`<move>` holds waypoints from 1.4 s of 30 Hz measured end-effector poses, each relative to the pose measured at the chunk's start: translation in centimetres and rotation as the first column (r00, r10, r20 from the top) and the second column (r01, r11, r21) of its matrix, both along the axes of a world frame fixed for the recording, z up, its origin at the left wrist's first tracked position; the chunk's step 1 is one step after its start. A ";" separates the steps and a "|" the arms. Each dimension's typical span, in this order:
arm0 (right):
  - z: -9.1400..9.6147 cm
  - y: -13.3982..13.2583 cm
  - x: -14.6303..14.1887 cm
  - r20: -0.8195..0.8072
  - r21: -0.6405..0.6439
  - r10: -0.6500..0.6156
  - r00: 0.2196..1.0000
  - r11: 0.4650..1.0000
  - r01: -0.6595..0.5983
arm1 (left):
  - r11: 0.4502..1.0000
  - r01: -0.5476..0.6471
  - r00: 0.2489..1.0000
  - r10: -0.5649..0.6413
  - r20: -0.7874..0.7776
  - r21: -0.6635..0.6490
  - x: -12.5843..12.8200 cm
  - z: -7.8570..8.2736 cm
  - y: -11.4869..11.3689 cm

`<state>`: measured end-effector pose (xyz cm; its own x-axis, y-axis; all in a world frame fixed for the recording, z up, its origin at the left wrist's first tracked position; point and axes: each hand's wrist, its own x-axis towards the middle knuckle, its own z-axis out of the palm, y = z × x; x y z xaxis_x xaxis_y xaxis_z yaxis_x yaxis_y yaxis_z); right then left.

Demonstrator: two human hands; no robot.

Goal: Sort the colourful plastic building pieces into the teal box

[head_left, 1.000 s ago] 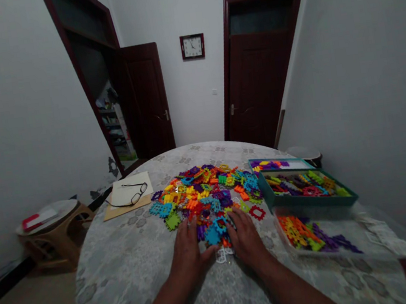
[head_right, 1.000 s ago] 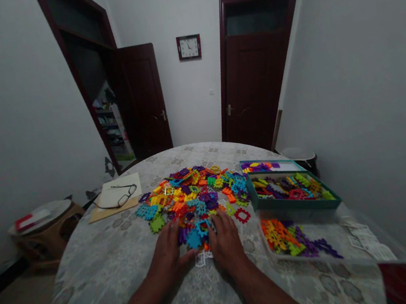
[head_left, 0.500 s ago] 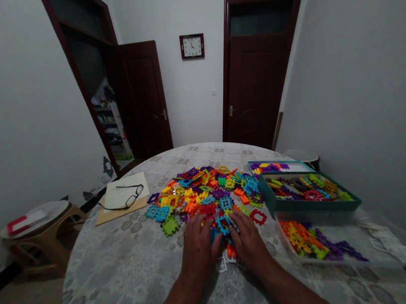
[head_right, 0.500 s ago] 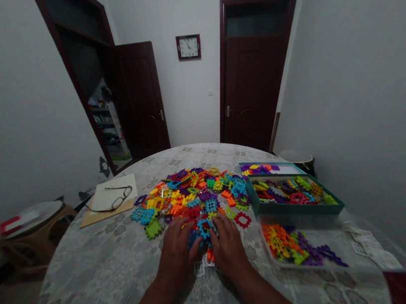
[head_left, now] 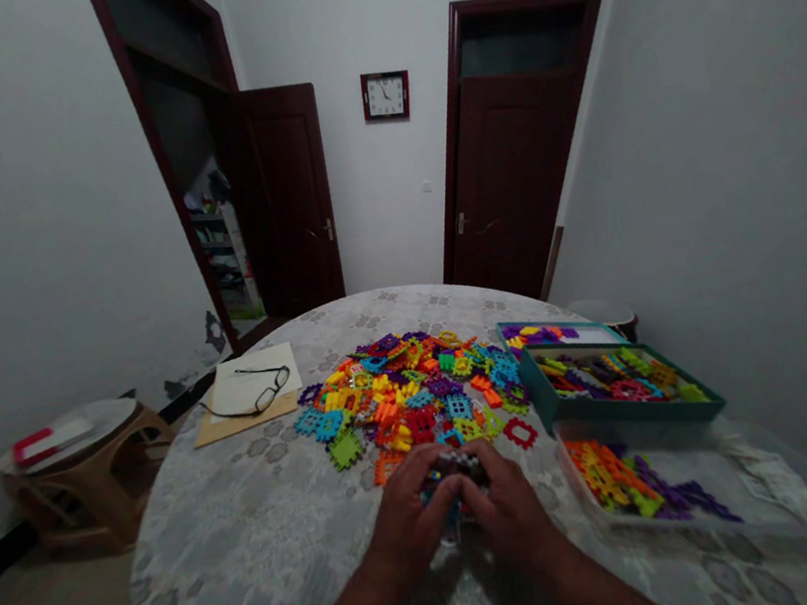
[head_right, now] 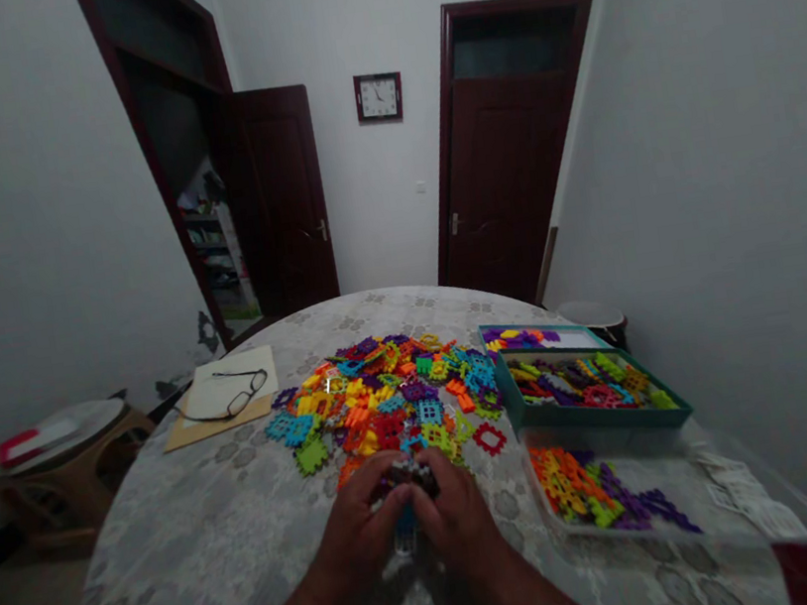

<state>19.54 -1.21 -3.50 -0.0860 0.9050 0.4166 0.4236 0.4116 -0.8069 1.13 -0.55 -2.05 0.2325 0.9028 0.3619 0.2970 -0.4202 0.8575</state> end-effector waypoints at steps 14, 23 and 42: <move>0.9 0.4 0.2 -0.219 -0.130 0.099 0.971 0.983 -0.130 | 0.899 0.181 0.937 -0.034 0.349 -0.398 -0.1 0.7 0.6; 1.1 0.6 0.8 -0.043 0.024 0.009 0.999 1.000 -0.008 | 0.849 0.230 0.932 -0.050 0.360 -0.476 -0.3 -0.2 0.8; -1.7 2.3 2.7 0.323 0.127 -0.193 0.927 0.979 0.160 | 0.803 0.166 0.726 0.293 0.622 -0.572 -0.5 0.2 1.8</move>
<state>22.27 1.08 -5.22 -0.0768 0.8750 0.4780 0.7329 0.3746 -0.5679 0.58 1.24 -1.81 0.0775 0.9808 -0.1789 -0.4263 0.1948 0.8833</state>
